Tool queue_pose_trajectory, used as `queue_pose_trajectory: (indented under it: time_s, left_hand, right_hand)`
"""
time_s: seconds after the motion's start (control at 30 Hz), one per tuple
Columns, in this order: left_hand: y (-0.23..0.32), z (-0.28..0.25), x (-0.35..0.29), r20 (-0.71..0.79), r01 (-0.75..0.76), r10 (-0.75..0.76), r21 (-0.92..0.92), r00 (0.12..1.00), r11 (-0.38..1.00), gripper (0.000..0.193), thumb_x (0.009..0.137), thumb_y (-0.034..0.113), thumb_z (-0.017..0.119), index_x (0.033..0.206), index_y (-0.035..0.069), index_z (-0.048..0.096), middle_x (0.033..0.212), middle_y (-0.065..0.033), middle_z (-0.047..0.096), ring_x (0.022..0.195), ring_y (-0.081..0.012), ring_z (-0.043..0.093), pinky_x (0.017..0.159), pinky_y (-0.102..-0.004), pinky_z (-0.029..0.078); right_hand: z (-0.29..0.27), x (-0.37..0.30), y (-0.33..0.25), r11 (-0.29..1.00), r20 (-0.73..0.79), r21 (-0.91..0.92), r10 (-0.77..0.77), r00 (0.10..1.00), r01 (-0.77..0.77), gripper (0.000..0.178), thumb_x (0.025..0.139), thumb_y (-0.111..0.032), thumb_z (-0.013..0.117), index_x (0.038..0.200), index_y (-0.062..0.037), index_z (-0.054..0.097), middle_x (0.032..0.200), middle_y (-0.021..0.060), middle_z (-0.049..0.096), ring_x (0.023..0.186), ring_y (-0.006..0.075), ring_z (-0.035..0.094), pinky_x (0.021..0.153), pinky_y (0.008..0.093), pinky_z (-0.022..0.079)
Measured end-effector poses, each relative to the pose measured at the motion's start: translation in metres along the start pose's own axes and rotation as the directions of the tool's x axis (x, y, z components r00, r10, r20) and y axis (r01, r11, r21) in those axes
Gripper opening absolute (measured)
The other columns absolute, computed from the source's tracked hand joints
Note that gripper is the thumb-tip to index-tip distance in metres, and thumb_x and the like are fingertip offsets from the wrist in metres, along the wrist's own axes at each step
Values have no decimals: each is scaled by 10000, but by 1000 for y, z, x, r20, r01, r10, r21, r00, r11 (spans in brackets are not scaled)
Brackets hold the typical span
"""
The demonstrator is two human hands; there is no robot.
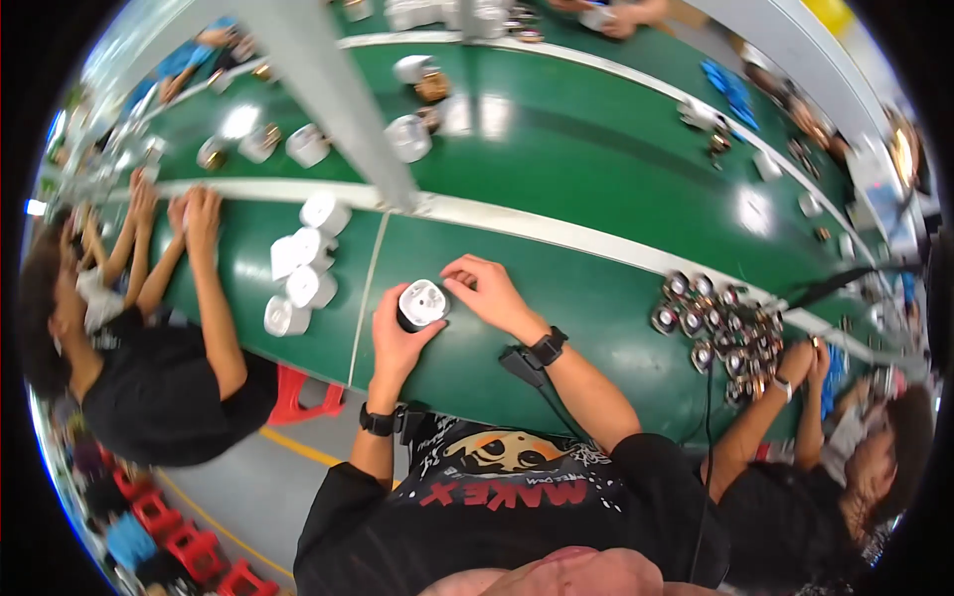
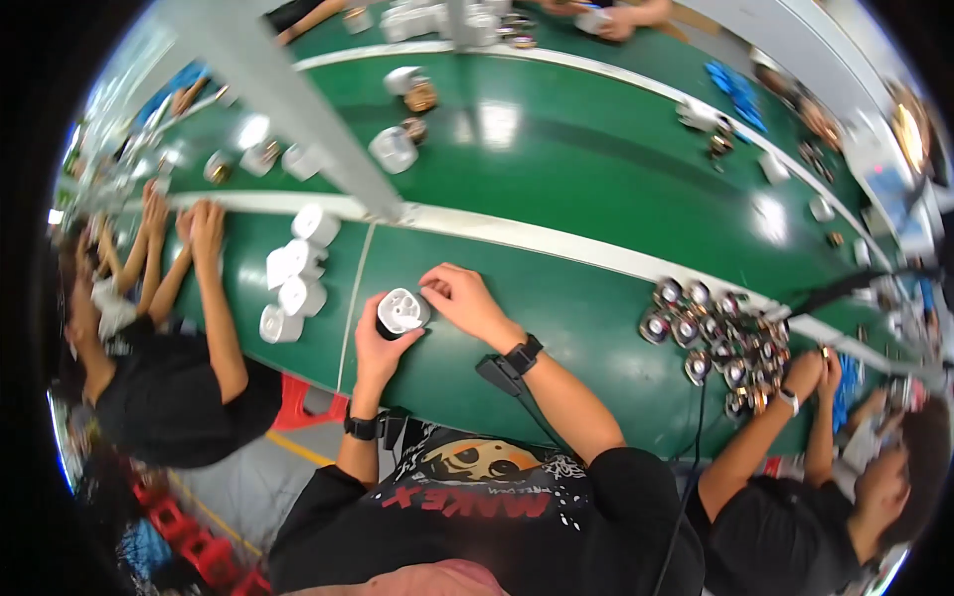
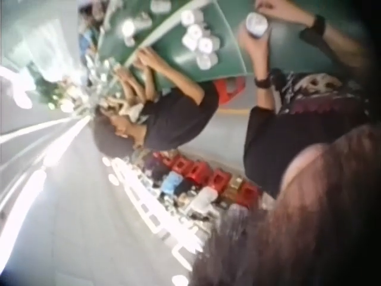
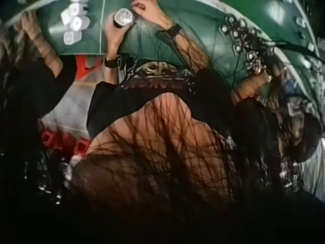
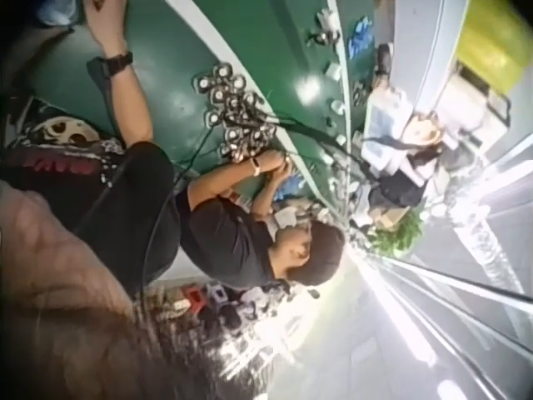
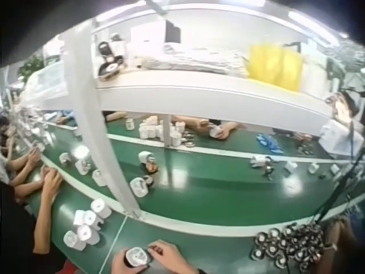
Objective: Assembling small electronic components into plastic housings at a production line.
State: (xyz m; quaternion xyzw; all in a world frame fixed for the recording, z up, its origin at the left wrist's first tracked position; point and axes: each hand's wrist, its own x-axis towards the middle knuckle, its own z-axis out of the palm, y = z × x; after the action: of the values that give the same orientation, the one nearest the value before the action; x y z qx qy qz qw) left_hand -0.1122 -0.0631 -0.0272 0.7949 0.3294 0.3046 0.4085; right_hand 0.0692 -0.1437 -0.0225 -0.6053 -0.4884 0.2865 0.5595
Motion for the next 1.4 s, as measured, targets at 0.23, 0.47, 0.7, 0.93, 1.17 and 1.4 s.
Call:
queue_pose_trajectory:
  time_s: [0.23,0.47,0.7,0.93,1.17,1.4]
  left_hand:
    - [52,56,79,282,-71,75,-24,957,997,649,623,82,891,1183,19,569,1053,-109,683,974,-192,650,887,-327,510]
    - [93,158,110,461,-146,181,-110,869,983,642,603,100,895,1163,34,589,1083,-126,695,995,-241,674,868,-348,520]
    - [91,188,99,303,-290,293,-54,907,955,651,605,175,876,1177,92,578,1093,-74,655,1055,-277,605,918,-424,396]
    - [102,178,104,348,-318,299,-4,888,948,625,638,204,858,1179,72,574,1124,-98,645,1068,-300,594,948,-421,423]
    - [103,193,103,356,-353,346,-46,868,934,638,646,226,851,1198,86,563,1102,-70,625,1039,-277,580,918,-402,391]
    - [104,184,109,345,-353,343,-36,874,935,632,647,225,850,1194,90,564,1080,-66,622,1019,-272,581,897,-397,387]
  right_hand:
    - [-59,-14,15,962,-374,256,191,908,-97,115,931,-72,628,988,19,668,838,62,685,717,107,629,673,271,519]
    - [-123,-30,31,982,-763,128,185,619,-137,109,958,-67,584,974,19,650,784,46,666,687,98,601,616,270,486]
    - [-134,-29,36,969,-818,231,240,524,-83,116,967,-73,565,973,9,645,777,36,660,683,92,598,600,264,479]
    - [-255,17,56,979,-870,166,201,451,-116,142,904,-131,609,995,-47,679,844,23,672,661,118,608,558,251,471]
    - [-340,15,129,822,-952,-12,165,259,-570,307,843,-253,690,1015,2,684,865,102,695,762,190,656,659,309,515]
    - [-333,78,119,746,-930,89,300,213,-660,460,755,-324,770,1039,14,641,1192,189,634,1137,344,589,905,406,497]
